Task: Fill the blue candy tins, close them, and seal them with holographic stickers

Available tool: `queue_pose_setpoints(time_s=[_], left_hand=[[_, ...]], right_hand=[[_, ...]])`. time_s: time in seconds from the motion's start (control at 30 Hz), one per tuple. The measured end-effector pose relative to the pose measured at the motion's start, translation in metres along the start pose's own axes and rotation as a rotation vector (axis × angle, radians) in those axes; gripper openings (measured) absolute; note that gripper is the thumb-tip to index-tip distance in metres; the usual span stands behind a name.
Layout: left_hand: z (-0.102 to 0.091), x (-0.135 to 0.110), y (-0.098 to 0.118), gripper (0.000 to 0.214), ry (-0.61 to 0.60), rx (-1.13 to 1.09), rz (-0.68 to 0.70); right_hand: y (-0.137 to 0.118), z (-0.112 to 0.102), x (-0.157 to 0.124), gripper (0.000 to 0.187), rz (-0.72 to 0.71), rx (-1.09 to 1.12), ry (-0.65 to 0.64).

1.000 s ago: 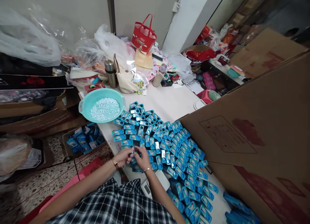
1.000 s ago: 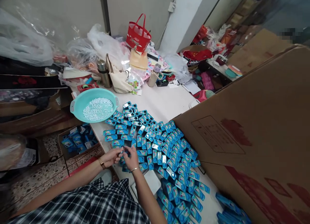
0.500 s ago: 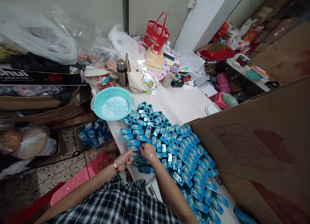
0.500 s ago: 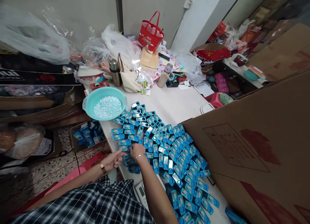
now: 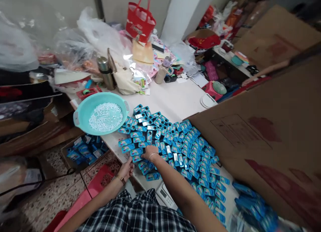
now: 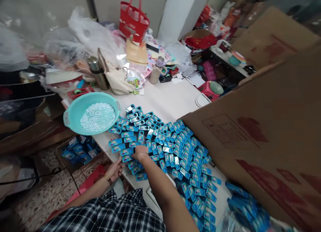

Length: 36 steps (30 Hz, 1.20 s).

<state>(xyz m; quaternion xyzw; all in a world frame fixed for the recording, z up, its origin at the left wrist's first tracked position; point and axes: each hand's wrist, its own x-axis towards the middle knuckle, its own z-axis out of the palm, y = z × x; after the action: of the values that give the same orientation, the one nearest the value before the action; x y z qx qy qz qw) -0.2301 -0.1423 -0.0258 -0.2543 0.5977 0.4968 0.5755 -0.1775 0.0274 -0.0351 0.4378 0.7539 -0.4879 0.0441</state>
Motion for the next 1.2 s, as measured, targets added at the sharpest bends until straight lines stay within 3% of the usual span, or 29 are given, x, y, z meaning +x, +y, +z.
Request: queue_pose_setpoints(time_s=[0.1, 0.17, 0.27, 0.33, 0.43, 0.53, 0.63, 0.73, 0.8, 0.87, 0.93, 0.97, 1.07, 1.13, 1.2], left_hand=[[-0.006, -0.01, 0.005, 0.052, -0.065, 0.071, -0.072], [-0.012, -0.019, 0.01, 0.043, -0.082, 0.115, -0.106], [-0.016, -0.034, 0.014, 0.025, -0.086, 0.14, -0.116], [-0.009, -0.046, 0.01, 0.02, -0.169, 0.146, -0.097], [0.028, -0.068, -0.008, 0.027, -0.373, 0.24, -0.055], [0.095, -0.092, -0.045, 0.036, -0.501, 0.454, -0.015], [0.18, -0.121, -0.105, 0.047, -0.665, 0.684, 0.043], [0.262, -0.154, -0.188, 0.049, -0.864, 0.906, 0.061], [0.312, -0.174, -0.252, 0.048, -0.989, 1.063, 0.058], [0.358, -0.187, -0.322, 0.048, -1.098, 1.231, 0.073], [0.401, -0.19, -0.396, 0.049, -1.185, 1.441, 0.153], [0.42, -0.188, -0.433, 0.049, -1.194, 1.603, 0.256], [0.459, -0.174, -0.531, 0.064, -1.12, 1.795, 0.405], [0.468, -0.159, -0.577, 0.069, -1.04, 1.899, 0.508], [0.469, -0.143, -0.604, 0.064, -0.972, 1.969, 0.6]], right_hand=[[0.003, -0.002, -0.025, 0.043, 0.006, -0.068, 0.09], [0.011, -0.007, -0.05, 0.038, -0.015, -0.067, 0.161], [0.034, -0.02, -0.097, 0.034, -0.049, -0.018, 0.275], [0.06, -0.035, -0.129, 0.03, -0.047, 0.038, 0.376], [0.113, -0.066, -0.178, 0.024, 0.009, 0.131, 0.58], [0.189, -0.11, -0.237, 0.025, 0.142, 0.184, 0.831], [0.289, -0.162, -0.323, 0.035, 0.374, 0.189, 1.118], [0.394, -0.201, -0.431, 0.044, 0.667, 0.182, 1.341], [0.454, -0.216, -0.496, 0.047, 0.846, 0.19, 1.393], [0.501, -0.223, -0.541, 0.052, 0.98, 0.206, 1.381], [0.533, -0.225, -0.562, 0.057, 1.052, 0.231, 1.334], [0.544, -0.225, -0.563, 0.06, 1.065, 0.244, 1.307], [0.563, -0.221, -0.547, 0.061, 1.029, 0.288, 1.237], [0.569, -0.217, -0.531, 0.052, 0.975, 0.331, 1.205], [0.575, -0.214, -0.522, 0.041, 0.916, 0.392, 1.189]])
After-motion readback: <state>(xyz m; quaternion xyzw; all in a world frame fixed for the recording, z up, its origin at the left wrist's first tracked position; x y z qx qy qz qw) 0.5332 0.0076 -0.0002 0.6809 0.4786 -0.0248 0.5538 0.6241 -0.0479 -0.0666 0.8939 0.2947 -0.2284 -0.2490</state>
